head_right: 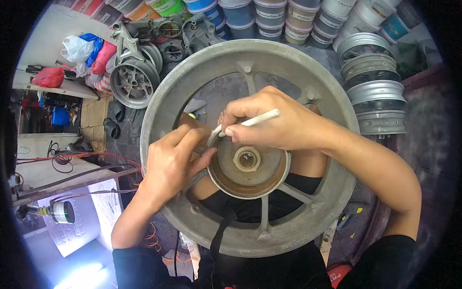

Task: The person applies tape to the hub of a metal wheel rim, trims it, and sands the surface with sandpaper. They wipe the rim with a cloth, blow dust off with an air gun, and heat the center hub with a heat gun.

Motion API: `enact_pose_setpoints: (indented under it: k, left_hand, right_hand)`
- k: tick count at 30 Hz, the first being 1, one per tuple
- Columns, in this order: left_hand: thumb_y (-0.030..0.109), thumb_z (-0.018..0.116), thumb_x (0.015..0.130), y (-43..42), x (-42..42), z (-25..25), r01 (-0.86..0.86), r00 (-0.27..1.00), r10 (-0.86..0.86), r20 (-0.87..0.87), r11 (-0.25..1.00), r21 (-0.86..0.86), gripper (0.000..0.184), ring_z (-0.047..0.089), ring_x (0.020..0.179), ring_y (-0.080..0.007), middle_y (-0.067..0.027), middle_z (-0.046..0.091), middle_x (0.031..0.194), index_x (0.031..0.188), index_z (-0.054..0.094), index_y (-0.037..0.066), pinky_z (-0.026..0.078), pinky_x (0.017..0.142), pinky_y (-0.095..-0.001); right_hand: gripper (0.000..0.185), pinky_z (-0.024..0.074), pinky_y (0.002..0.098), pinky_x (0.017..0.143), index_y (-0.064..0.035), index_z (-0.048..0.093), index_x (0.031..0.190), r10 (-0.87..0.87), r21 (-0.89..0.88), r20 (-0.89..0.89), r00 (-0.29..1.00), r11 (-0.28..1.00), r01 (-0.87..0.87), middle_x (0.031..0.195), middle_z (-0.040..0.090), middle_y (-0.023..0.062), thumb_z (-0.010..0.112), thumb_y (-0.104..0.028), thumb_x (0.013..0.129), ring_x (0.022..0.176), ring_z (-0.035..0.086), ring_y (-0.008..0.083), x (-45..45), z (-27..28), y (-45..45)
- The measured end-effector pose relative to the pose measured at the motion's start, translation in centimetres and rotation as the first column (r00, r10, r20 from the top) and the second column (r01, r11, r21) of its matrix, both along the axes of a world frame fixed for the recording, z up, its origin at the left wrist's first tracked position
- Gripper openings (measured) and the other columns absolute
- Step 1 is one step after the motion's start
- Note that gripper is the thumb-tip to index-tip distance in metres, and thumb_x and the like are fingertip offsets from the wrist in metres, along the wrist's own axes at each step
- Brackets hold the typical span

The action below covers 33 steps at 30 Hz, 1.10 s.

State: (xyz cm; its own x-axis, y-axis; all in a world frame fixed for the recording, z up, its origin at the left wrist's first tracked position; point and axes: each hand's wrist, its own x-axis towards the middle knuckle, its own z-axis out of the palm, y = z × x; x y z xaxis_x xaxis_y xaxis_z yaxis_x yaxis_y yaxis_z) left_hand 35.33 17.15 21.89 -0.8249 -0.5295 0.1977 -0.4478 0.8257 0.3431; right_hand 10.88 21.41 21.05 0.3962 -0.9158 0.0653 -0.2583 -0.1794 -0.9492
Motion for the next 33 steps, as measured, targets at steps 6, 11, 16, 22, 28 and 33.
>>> enact_pose_setpoints:
  k: [6,11,16,22,28,33]
  left_hand:
    - [0.016,0.077,0.074,0.1,-1.8,0.1,-0.036,0.992,0.046,0.118,0.995,-0.093,0.042,0.065,0.075,-0.0287,-0.0096,0.06,0.084,0.11,0.057,0.005,0.053,0.061,-0.0398]
    - [0.015,0.072,0.076,-0.4,-2.6,0.4,0.032,0.994,-0.008,0.108,0.976,-0.216,0.04,0.064,0.073,-0.0226,-0.0081,0.061,0.089,0.111,0.056,0.006,0.053,0.059,-0.035]
    - [0.017,0.064,0.081,-0.9,-2.2,-0.5,0.122,0.992,-0.105,0.068,0.93,-0.348,0.034,0.062,0.066,-0.0141,-0.0065,0.064,0.102,0.113,0.059,0.01,0.051,0.052,-0.0272]
    - [0.012,0.075,0.074,-0.4,-1.5,0.0,0.196,0.98,-0.2,0.021,0.925,-0.326,0.048,0.062,0.071,-0.0215,-0.0067,0.06,0.085,0.116,0.055,0.003,0.05,0.059,-0.0337]
    - [0.004,0.075,0.078,0.8,-0.4,0.9,0.236,0.966,-0.238,-0.101,0.971,-0.029,0.044,0.064,0.061,-0.0256,-0.0077,0.063,0.073,0.116,0.053,0.0,0.05,0.054,-0.0364]
    - [-0.003,0.078,0.075,2.7,-0.5,3.7,0.066,0.97,-0.061,-0.234,0.998,0.014,0.041,0.07,0.07,-0.0237,-0.0121,0.07,0.082,0.11,0.057,-0.001,0.055,0.063,-0.0339]
  right_hand:
    - [0.02,0.0511,0.0322,0.065,-0.001,0.069,0.093,-0.007,-0.026,0.007,1.0,1.0,0.007,0.077,0.071,0.0116,0.065,-0.02,0.088,0.069,0.069,0.0214,0.0,-0.3,-0.1]
    - [0.019,0.0463,0.0335,0.057,-0.0009,0.066,0.085,-0.007,0.008,-0.035,0.999,1.0,0.007,0.067,0.065,0.0122,0.064,-0.019,0.086,0.059,0.063,0.0208,-0.2,-0.1,-0.1]
    - [0.018,0.0448,0.0342,0.056,-0.0007,0.065,0.082,0.005,-0.05,0.006,1.0,0.999,-0.004,0.063,0.062,0.013,0.065,-0.018,0.085,0.056,0.061,0.0223,-0.3,-0.2,-0.2]
    - [0.018,0.0466,0.0347,0.058,-0.0006,0.066,0.083,0.045,-0.046,-0.028,0.999,0.998,-0.046,0.068,0.065,0.0123,0.065,-0.018,0.086,0.06,0.063,0.0238,-0.5,1.1,0.3]
    - [0.021,0.05,0.034,0.062,-0.0008,0.068,0.088,0.08,-0.099,0.041,0.996,0.992,-0.076,0.073,0.068,0.0118,0.065,-0.022,0.085,0.066,0.067,0.0254,-0.8,1.4,1.5]
    - [0.022,0.0512,0.0299,0.061,0.0005,0.069,0.089,0.012,-0.238,0.124,0.992,0.971,0.018,0.074,0.07,0.0099,0.065,-0.021,0.088,0.064,0.067,0.0189,-3.1,5.1,3.3]
